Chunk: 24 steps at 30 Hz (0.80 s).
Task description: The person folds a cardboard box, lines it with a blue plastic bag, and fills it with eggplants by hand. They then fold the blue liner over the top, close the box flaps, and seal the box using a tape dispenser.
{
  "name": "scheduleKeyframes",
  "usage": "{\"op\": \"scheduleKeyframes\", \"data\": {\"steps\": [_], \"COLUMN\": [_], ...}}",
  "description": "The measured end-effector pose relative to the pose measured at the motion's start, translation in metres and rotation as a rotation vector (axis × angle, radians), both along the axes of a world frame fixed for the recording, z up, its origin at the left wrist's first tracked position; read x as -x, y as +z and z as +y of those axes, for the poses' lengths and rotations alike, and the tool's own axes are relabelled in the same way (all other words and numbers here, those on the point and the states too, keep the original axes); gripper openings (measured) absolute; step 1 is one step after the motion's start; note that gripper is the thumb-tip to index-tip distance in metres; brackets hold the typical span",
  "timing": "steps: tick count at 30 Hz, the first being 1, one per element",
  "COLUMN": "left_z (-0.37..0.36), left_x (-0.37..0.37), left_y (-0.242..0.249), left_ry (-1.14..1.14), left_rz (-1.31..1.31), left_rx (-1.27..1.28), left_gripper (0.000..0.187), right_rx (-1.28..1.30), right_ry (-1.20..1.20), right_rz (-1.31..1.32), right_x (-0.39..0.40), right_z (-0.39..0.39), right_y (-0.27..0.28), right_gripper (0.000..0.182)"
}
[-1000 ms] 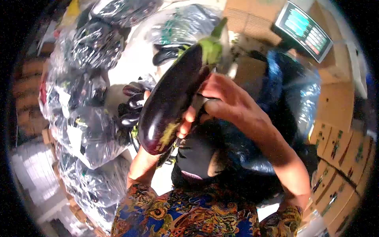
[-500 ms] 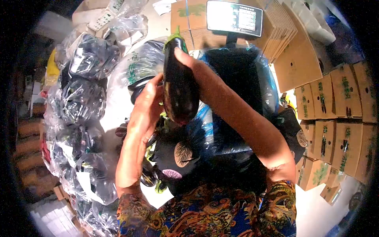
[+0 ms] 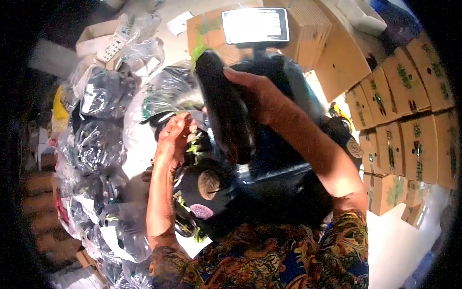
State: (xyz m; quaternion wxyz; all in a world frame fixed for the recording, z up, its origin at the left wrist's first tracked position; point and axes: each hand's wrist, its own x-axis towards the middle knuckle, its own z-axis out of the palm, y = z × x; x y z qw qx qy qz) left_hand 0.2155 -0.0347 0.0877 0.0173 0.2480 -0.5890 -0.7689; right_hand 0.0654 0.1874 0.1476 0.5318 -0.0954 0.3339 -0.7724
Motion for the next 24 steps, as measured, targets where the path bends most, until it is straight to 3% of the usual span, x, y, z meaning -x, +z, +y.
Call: {"op": "scheduleKeyframes", "data": {"steps": [3,5,7,9,12,14,15,17,19,22,24], "left_z": [0.005,0.008,0.016,0.024,0.027,0.003,-0.006,0.011,0.013,0.009,0.008], "left_x": [0.006,0.012,0.02,0.029,0.043,0.05,0.053,0.05,0.043,0.038,0.033], "left_y": [-0.018,-0.028,-0.036,-0.041,-0.057,-0.091,-0.101,-0.094,-0.09,-0.107,-0.115], "left_ry": [-0.056,-0.105,-0.08,-0.071,-0.172,-0.239,-0.271,-0.143,-0.099,-0.107,-0.083], "left_rz": [-0.058,-0.099,-0.101,-0.116,-0.062,-0.071,-0.074,-0.032,-0.004,-0.016,-0.009], "left_rx": [-0.034,0.049,0.175,0.216,0.399,0.283,0.225,0.218,0.205,0.11,0.091], "left_gripper": [0.034,0.04,0.058,0.061,0.041,0.021,0.012,0.016,0.014,0.007,0.006], "right_rx": [-0.192,-0.334,-0.5,-0.61,-0.869,-0.577,-0.58,-0.578,-1.07,-1.035,-0.985], "right_ry": [-0.088,-0.138,-0.157,-0.09,0.048,0.171,0.212,0.281,0.461,0.262,0.231], "right_rz": [0.096,0.184,0.253,0.221,0.359,1.029,1.133,1.343,0.833,1.076,1.193], "right_x": [0.004,0.001,-0.002,-0.003,0.001,0.007,0.009,0.012,0.018,0.011,0.005], "right_z": [0.047,0.07,0.086,0.094,0.101,0.111,0.103,0.088,0.038,0.023,0.013], "right_y": [0.01,0.014,0.014,0.012,-0.008,-0.032,-0.039,-0.054,-0.042,-0.13,-0.158], "right_gripper": [0.051,0.052,0.053,0.058,0.065,0.054,0.053,0.053,0.096,0.095,0.093]}}
